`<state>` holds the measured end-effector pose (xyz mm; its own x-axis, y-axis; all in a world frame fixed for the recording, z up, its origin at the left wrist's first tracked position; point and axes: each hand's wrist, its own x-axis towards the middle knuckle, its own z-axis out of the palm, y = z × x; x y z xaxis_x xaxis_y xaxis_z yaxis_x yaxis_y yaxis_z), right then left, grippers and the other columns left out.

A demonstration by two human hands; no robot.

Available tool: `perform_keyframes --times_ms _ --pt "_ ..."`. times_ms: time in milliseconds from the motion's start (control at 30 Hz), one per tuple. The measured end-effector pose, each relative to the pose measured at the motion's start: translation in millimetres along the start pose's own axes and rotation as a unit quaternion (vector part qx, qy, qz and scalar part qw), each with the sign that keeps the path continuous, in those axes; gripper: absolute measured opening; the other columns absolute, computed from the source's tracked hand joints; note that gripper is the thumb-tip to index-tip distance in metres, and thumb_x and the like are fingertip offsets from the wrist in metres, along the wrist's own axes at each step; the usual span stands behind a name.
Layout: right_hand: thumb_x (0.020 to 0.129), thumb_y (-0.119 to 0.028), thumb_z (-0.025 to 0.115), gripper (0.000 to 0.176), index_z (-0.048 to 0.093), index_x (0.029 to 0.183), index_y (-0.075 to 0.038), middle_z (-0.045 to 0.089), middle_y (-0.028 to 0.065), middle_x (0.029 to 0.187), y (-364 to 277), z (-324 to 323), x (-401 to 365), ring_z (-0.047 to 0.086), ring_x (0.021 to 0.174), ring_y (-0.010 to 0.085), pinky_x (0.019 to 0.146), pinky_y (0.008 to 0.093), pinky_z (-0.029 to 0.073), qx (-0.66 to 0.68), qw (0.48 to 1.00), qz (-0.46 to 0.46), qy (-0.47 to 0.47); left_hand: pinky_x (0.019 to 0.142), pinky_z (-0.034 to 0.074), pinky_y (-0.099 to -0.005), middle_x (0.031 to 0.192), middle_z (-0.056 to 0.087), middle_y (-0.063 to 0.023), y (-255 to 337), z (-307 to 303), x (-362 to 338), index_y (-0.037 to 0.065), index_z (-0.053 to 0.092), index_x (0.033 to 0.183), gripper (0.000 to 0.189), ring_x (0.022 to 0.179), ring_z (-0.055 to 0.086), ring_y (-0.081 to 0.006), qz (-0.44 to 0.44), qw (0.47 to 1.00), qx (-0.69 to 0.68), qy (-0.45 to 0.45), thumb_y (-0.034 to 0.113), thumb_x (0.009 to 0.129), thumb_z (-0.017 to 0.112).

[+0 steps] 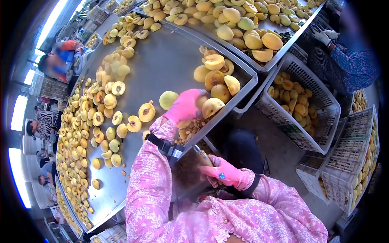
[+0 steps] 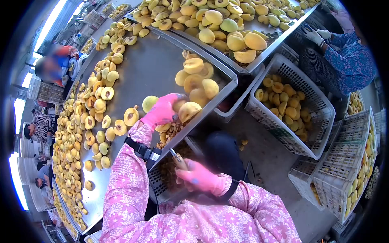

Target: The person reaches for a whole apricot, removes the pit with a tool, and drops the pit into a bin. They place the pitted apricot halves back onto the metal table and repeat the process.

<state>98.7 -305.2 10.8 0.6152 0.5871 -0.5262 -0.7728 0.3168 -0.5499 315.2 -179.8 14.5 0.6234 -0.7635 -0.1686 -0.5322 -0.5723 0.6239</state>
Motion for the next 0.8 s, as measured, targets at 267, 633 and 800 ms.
perform_keyframes --times_ms 267,633,800 --pt "0.087 -0.021 0.058 0.023 0.043 0.099 -0.008 0.056 0.0048 0.075 0 2 0 0.045 0.045 0.0091 0.041 0.0220 0.038 -0.015 1.000 0.008 -0.003 0.089 0.050 -0.0463 0.130 0.045 -0.0239 -18 -9 -49 -0.002 0.036 0.133 0.065 0.109 0.055 -0.0343 0.001 0.721 -0.690 0.060 0.029 0.081 0.059" --pt "0.086 -0.025 0.060 0.024 0.047 0.096 -0.008 0.059 0.0032 0.068 8 15 1 0.048 0.041 0.0082 0.036 0.0198 0.039 -0.049 0.996 -0.067 0.012 0.102 0.035 -0.0575 0.137 0.033 -0.0290 22 13 -119 -0.005 0.026 0.137 0.072 0.127 0.035 -0.0441 0.043 0.581 -0.802 0.128 0.020 0.075 0.056" --pt "0.087 -0.023 0.062 0.028 0.046 0.103 -0.007 0.056 0.0012 0.079 7 31 -1 0.052 0.065 0.0079 0.058 0.0230 0.046 -0.002 0.996 -0.092 0.002 0.104 0.033 -0.0539 0.134 0.039 -0.0248 48 42 -165 0.000 0.029 0.138 0.079 0.124 0.040 -0.0401 0.046 0.560 -0.801 0.206 0.013 0.065 0.058"
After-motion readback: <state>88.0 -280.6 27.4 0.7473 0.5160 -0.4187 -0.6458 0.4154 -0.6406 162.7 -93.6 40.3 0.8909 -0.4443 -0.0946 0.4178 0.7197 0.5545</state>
